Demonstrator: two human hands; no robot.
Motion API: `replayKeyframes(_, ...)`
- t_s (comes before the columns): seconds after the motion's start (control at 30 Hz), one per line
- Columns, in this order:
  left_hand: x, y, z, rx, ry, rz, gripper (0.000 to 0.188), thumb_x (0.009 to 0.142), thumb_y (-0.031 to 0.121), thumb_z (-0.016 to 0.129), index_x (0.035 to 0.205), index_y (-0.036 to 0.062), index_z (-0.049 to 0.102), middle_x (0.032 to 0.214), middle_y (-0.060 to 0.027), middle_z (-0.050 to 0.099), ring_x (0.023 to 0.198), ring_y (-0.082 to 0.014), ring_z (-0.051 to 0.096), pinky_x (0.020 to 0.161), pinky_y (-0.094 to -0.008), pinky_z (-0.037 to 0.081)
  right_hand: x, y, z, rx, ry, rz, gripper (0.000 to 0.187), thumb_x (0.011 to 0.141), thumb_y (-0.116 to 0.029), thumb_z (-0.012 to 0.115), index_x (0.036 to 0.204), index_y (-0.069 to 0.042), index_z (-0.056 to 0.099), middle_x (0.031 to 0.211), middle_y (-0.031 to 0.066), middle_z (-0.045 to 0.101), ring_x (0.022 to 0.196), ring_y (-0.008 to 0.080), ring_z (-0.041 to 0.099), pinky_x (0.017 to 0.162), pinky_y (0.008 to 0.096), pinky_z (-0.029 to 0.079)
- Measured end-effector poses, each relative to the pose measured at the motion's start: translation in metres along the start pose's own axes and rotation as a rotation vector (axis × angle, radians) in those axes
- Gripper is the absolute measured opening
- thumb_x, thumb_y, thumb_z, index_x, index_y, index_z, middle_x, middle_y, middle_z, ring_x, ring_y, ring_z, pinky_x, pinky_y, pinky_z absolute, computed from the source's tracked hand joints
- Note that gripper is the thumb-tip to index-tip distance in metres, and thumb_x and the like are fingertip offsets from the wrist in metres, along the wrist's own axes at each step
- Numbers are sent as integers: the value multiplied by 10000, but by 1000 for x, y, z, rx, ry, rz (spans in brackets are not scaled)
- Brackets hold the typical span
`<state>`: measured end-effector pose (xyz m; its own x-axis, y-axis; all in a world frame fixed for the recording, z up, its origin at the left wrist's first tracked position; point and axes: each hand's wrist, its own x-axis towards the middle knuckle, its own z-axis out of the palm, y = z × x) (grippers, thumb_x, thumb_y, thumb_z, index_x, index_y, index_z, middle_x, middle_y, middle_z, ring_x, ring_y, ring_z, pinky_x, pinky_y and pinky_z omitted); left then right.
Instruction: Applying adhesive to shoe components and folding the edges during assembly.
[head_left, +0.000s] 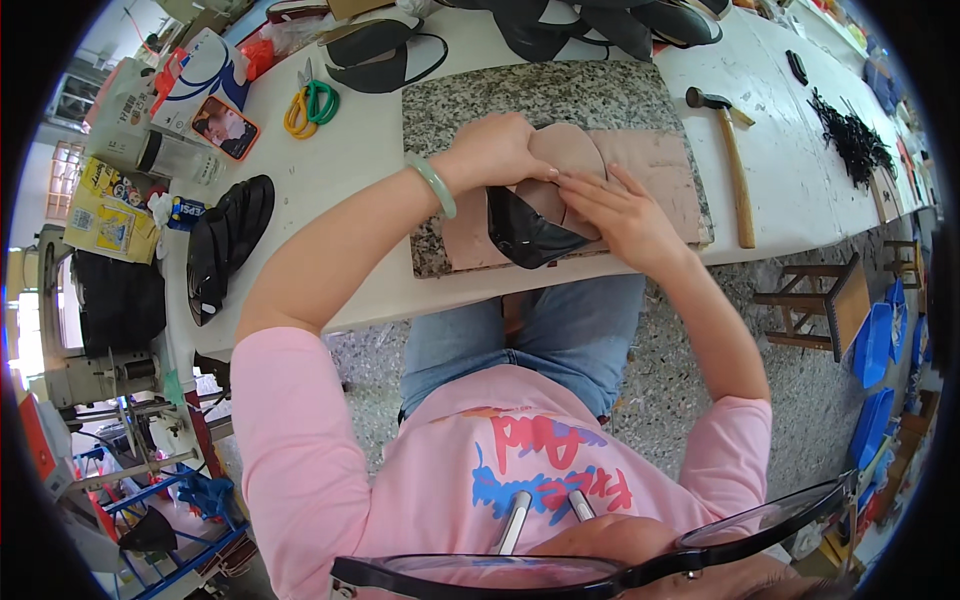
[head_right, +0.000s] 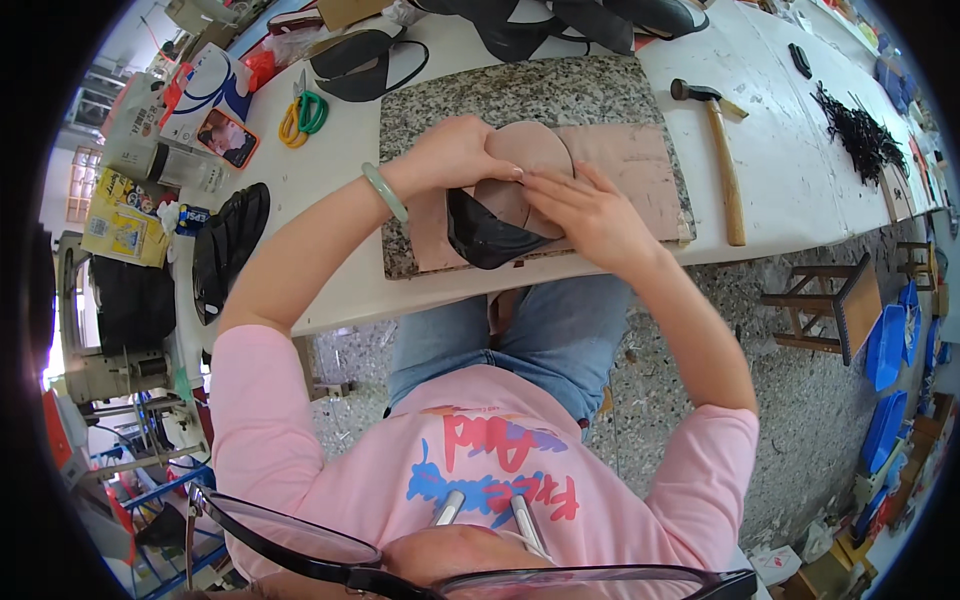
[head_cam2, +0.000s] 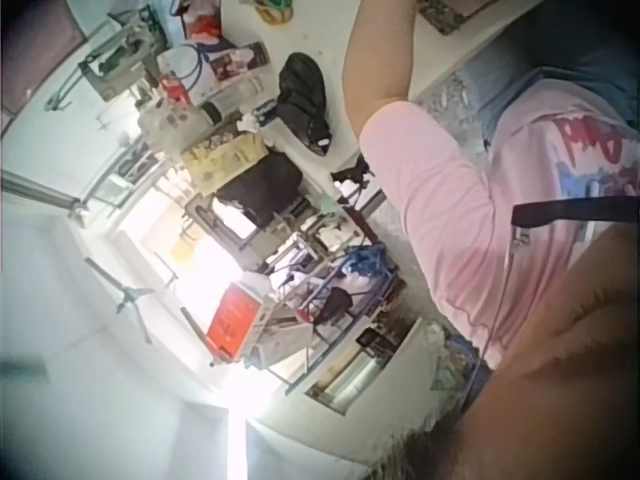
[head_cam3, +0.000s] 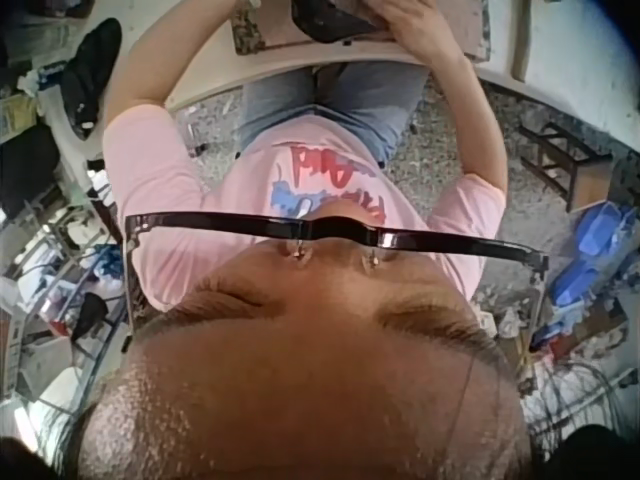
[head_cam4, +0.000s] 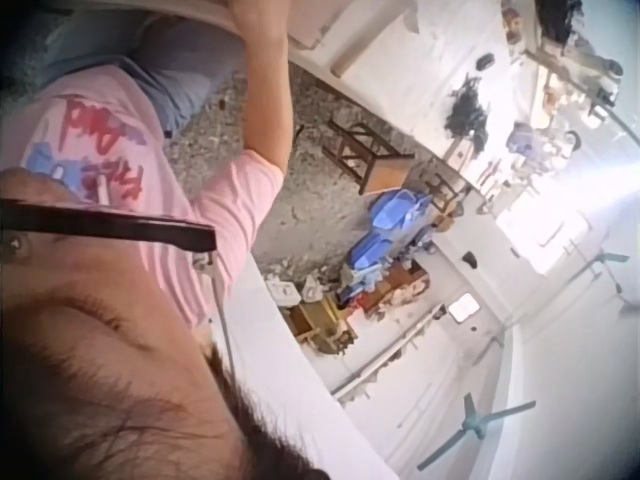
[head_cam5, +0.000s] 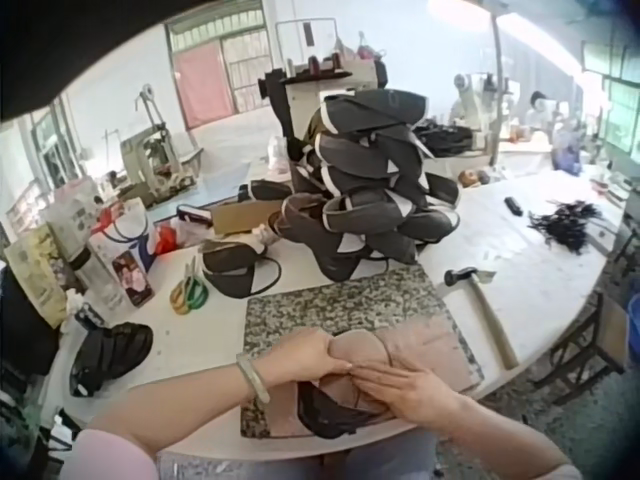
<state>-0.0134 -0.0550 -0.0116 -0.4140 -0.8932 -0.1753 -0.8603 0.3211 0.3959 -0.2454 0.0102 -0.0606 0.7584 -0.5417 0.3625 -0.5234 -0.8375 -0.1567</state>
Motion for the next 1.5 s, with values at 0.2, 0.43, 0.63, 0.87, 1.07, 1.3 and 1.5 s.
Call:
replayKeyframes(0.2, 4, -8, -13, -96, -165, 45, 359, 645, 337, 717, 656, -20, 684, 625, -176, 640, 620, -308, 651, 613, -369, 520, 18, 11, -16, 39, -91, 4, 374, 894, -207, 555, 1263, -153, 584, 1321, -9, 499, 1211, 185, 454, 978, 429, 358)
replayKeyframes(0.43, -6, -14, -18, -56, -230, -29, 415, 723, 377, 733, 748, -34, 681, 624, -141, 634, 594, -251, 626, 601, -356, 497, 44, 35, -6, 91, -81, -28, 309, 875, -303, 605, 1167, -225, 670, 1050, 10, 518, 1032, 222, 464, 893, 392, 386)
replayKeyframes(0.63, -24, -31, -20, -124, -272, 108, 343, 741, 312, 730, 884, 4, 682, 752, -140, 660, 721, -250, 640, 666, -370, 484, 57, 43, 1, -10, 116, 105, 289, 871, -278, 629, 1124, -151, 688, 911, 52, 492, 906, 249, 482, 827, 357, 429)
replayKeyframes(0.87, 0, 4, -7, 167, -163, 389, 236, 773, 278, 714, 888, 93, 626, 788, -75, 660, 853, -285, 634, 822, -404, 381, 10, -19, -27, 88, -37, -22, 266, 840, -127, 583, 1074, -6, 622, 1041, 88, 546, 1026, 266, 517, 816, 342, 501)
replayKeyframes(1.07, 14, 34, -27, 363, -380, 360, 309, 787, 325, 711, 949, 70, 645, 893, -104, 661, 958, -297, 610, 893, -423, 334, -15, -34, -16, 187, 86, 160, 374, 849, -72, 545, 1203, 47, 542, 1230, 123, 511, 1171, 293, 480, 936, 367, 459)
replayKeyframes(1.3, 24, 42, -31, 498, -475, 350, 324, 810, 309, 676, 1006, 55, 635, 911, -116, 661, 973, -299, 609, 893, -424, 347, -3, -29, -18, 279, 84, 249, 393, 839, -111, 570, 1213, 12, 568, 1223, 111, 487, 1086, 302, 497, 920, 392, 438)
replayKeyframes(1.5, 17, 50, -29, 536, -417, 302, 251, 788, 266, 686, 910, 47, 682, 875, -130, 674, 936, -287, 632, 841, -447, 385, 9, -14, -13, 290, 67, 233, 325, 832, -136, 606, 1131, -13, 632, 1089, 111, 512, 1018, 287, 494, 872, 376, 447)
